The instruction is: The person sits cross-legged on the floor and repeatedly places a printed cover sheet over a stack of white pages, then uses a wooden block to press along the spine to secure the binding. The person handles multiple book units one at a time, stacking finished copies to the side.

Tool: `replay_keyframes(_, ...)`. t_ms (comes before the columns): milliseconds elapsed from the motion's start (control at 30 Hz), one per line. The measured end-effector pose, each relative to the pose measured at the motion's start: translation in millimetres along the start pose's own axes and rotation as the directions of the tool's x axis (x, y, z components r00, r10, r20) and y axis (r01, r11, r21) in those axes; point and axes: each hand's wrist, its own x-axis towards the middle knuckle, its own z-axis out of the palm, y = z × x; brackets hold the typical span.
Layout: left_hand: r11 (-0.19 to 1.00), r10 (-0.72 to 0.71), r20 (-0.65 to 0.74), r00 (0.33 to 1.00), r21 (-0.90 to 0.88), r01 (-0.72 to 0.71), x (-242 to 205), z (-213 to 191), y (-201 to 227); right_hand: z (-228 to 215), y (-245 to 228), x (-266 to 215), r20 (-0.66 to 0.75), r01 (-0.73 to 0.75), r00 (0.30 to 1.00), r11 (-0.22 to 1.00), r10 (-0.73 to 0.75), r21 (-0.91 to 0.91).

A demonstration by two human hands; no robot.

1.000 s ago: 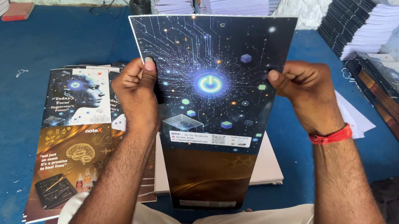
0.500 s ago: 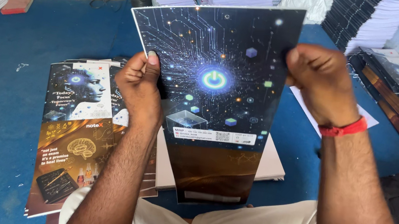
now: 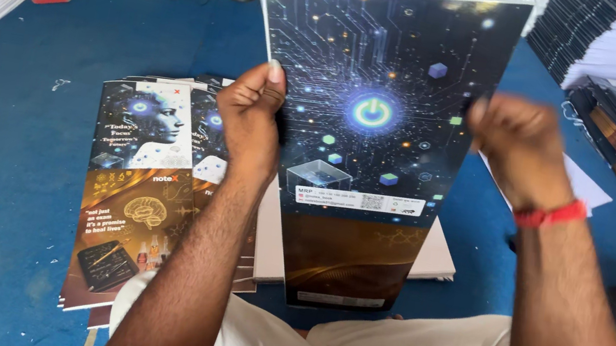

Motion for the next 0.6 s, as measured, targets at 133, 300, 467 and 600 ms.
replay_keyframes(133, 0.992, -0.096, 0.025, 0.995, -0.086, 0.097, 3.8, 3.9, -0.8, 3.2, 35.8, -34.4, -0.016, -0.161, 0.987, 0.987, 0.161, 0.005)
replay_keyframes(300, 0.955, -0.276, 0.119, 0.954, 0.149, 0.258, -6.9, 6.5, 0.8, 19.6, 40.1, -36.4, -0.187, -0.001, 0.982, 0.994, 0.021, 0.106)
replay_keyframes(467, 0.886, -0.408, 0.178, 0.895, 0.315, 0.341, -66.6, -10.1, -27.6, 15.9, 60.8, -32.7, -0.302, 0.036, 0.953, 0.996, -0.009, 0.082)
replay_keyframes(600, 0.92, -0.384, 0.022, 0.923, 0.094, 0.38, -97.1, -29.1, -66.8, 11.2, 90.6, -39.5, 0.033, 0.008, 0.999, 0.955, -0.019, 0.297)
